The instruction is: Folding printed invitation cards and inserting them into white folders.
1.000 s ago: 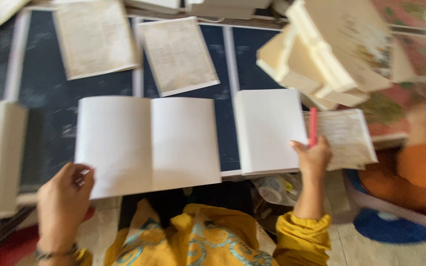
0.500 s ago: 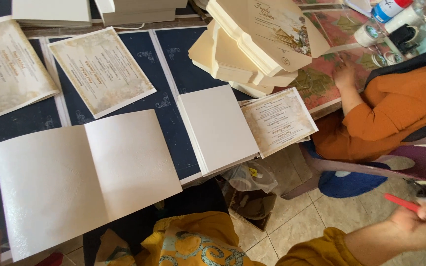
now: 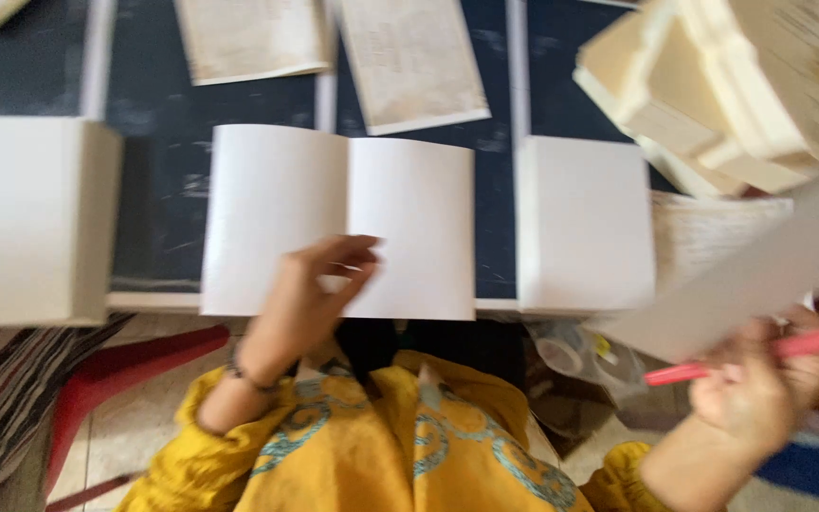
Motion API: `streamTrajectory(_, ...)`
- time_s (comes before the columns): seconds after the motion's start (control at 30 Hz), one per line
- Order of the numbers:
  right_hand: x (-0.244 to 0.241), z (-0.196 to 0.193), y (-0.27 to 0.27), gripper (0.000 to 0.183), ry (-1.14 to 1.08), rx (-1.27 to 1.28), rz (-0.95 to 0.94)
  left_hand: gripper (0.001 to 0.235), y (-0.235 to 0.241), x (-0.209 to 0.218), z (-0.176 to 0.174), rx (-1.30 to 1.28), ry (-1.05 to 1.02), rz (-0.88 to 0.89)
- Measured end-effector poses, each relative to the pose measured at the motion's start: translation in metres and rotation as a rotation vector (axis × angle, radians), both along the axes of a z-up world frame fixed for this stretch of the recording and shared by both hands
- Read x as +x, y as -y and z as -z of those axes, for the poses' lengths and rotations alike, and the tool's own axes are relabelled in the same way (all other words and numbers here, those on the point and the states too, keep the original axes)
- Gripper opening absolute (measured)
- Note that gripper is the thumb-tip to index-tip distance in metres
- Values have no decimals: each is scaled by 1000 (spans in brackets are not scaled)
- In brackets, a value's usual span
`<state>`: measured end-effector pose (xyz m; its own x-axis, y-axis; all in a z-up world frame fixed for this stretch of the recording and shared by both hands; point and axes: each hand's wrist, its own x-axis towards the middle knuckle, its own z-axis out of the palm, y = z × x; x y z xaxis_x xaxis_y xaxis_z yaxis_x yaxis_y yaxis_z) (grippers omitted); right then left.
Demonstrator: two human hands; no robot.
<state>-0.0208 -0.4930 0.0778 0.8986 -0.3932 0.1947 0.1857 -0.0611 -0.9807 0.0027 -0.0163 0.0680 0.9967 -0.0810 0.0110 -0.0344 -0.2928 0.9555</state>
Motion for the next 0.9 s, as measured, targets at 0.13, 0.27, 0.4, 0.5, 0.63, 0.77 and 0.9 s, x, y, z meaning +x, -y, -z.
streamTrajectory(0.13, 39, 16, -127, 33, -186, 151, -223, 41, 10, -5, -8, -81, -5, 56)
streamTrajectory(0.27, 48, 36, -187, 32, -201, -33, -290, 38, -2, -9, 24, -54, -87, -90)
streamTrajectory(0.4, 52, 47, -205, 32, -271, -160, -273, 32, -12, -9, 41, 156, -99, -144)
streamTrajectory(0.5, 61, 73, -200, 38, -288, -278, -277, 33, -17, -8, 51, 561, 11, -119)
streamTrajectory(0.63, 66, 99, -193, 41, -310, -375, -279, 35, -19, -8, 56, 655, -8, -130)
streamTrajectory(0.77, 69, 98, -197, 41, -333, -463, -287, 38, -23, -8, 70, 674, 4, -103)
streamTrajectory(0.9, 69, 98, -199, 43, -353, -466, -281, 38, -25, -8, 76, 627, 8, -111)
